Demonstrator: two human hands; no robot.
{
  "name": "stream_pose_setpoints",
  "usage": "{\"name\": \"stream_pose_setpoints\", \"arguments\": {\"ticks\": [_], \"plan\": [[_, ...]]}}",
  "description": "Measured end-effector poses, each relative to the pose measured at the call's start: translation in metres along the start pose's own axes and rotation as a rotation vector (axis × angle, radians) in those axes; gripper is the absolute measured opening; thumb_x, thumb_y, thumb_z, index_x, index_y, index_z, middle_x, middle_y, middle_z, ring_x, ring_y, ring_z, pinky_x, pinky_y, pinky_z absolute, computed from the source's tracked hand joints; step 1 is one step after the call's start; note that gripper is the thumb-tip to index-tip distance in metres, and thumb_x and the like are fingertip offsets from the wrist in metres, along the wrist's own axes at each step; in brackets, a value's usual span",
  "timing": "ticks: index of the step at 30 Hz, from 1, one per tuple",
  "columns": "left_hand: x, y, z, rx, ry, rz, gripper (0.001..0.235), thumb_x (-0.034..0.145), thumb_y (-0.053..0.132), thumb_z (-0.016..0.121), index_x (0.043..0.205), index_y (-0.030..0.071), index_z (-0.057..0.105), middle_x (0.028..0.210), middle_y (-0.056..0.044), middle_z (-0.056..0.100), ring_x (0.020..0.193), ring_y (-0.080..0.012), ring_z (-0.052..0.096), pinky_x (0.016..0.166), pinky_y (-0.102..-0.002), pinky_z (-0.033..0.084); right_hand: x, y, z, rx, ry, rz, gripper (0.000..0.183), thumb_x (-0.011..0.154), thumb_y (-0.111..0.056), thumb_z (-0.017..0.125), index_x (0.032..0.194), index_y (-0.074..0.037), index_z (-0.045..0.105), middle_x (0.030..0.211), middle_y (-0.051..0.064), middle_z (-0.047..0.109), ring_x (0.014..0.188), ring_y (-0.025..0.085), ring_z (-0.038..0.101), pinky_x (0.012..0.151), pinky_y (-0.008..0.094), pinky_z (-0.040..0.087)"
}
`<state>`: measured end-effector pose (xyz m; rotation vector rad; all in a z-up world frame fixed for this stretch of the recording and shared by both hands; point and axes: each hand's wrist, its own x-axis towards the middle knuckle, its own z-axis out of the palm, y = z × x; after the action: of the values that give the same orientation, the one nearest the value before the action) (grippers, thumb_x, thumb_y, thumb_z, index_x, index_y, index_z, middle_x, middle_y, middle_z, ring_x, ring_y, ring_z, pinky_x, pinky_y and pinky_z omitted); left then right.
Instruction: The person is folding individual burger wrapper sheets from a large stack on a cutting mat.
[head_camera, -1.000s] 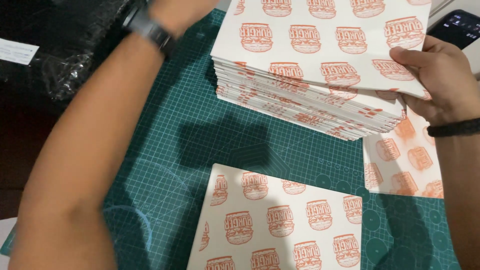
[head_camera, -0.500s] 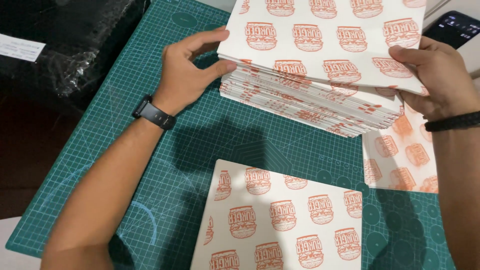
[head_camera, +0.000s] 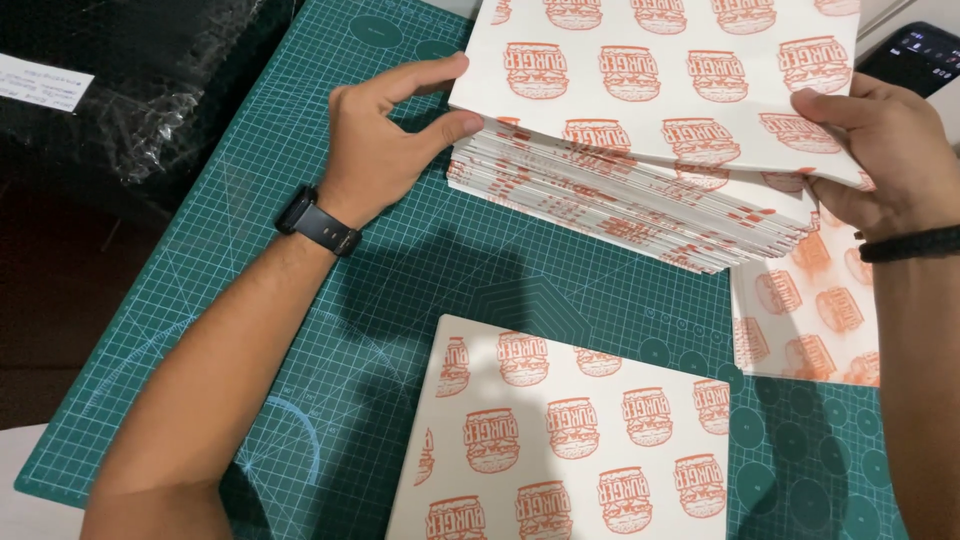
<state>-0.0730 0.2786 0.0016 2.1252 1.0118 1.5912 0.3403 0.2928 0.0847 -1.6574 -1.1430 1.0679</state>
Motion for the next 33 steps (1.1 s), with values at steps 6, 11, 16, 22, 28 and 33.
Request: {"name": "stream_pose_setpoints", "arguments": {"ticks": [6,11,16,22,28,33], "plan": [[0.000,-0.001,0.003,-0.042,-0.005,0.027,0.049,0.093,0.015,0.090,0.134,0.005,0.065,0.131,-0.018,0.070,0.124,-0.0304,0.070,0.105,-0.041,0.063,0.002,0.002,-0.001,0.047,-0.008,0.000,0.015,0.097,-0.016,0.068,0.112,-0.020,0.071,0.108,-0.004,0.080,0.085,0.007,0.078,0.047,0.026,0.058],[0.001,-0.002,0.008,-0.057,0.045,-0.014,0.034,0.093,0.010,0.088,0.122,0.003,0.072,0.125,-0.019,0.072,0.121,-0.0297,0.071,0.105,-0.039,0.061,-0.012,-0.009,0.008,-0.099,0.072,0.038,0.019,0.099,-0.024,0.068,0.117,-0.029,0.071,0.108,-0.012,0.077,0.090,0.000,0.077,0.051,0.021,0.060],[-0.001,-0.001,0.006,-0.046,0.026,-0.037,0.038,0.095,0.014,0.088,0.127,0.006,0.070,0.126,-0.013,0.073,0.118,-0.0268,0.072,0.102,-0.037,0.063,-0.007,-0.004,0.005,-0.096,0.061,0.025,0.016,0.100,-0.023,0.067,0.115,-0.029,0.070,0.108,-0.013,0.078,0.090,-0.001,0.077,0.051,0.021,0.060],[-0.002,-0.003,0.009,-0.066,0.027,-0.046,0.037,0.096,0.014,0.086,0.128,0.006,0.069,0.127,-0.014,0.072,0.119,-0.0277,0.071,0.103,-0.037,0.063,-0.008,-0.004,0.004,-0.151,0.065,0.015,0.013,0.102,-0.025,0.066,0.114,-0.030,0.068,0.106,-0.014,0.076,0.081,0.000,0.072,0.041,0.022,0.053],[-0.003,0.000,0.011,-0.058,0.052,-0.019,0.041,0.098,0.011,0.087,0.132,0.004,0.065,0.134,-0.017,0.068,0.127,-0.0307,0.067,0.108,-0.039,0.061,-0.007,0.000,0.003,-0.086,0.055,-0.001,0.014,0.100,-0.022,0.065,0.112,-0.030,0.067,0.113,-0.015,0.078,0.096,-0.001,0.077,0.061,0.025,0.062],[-0.002,-0.002,0.010,0.116,0.085,0.169,0.039,0.105,0.022,0.084,0.135,0.003,0.067,0.146,-0.016,0.057,0.137,-0.0351,0.058,0.115,-0.051,0.055,-0.018,-0.009,0.007,-0.222,0.112,0.037,0.007,0.104,-0.028,0.063,0.106,-0.035,0.062,0.101,-0.019,0.072,0.087,-0.003,0.071,0.051,0.027,0.047]]}}
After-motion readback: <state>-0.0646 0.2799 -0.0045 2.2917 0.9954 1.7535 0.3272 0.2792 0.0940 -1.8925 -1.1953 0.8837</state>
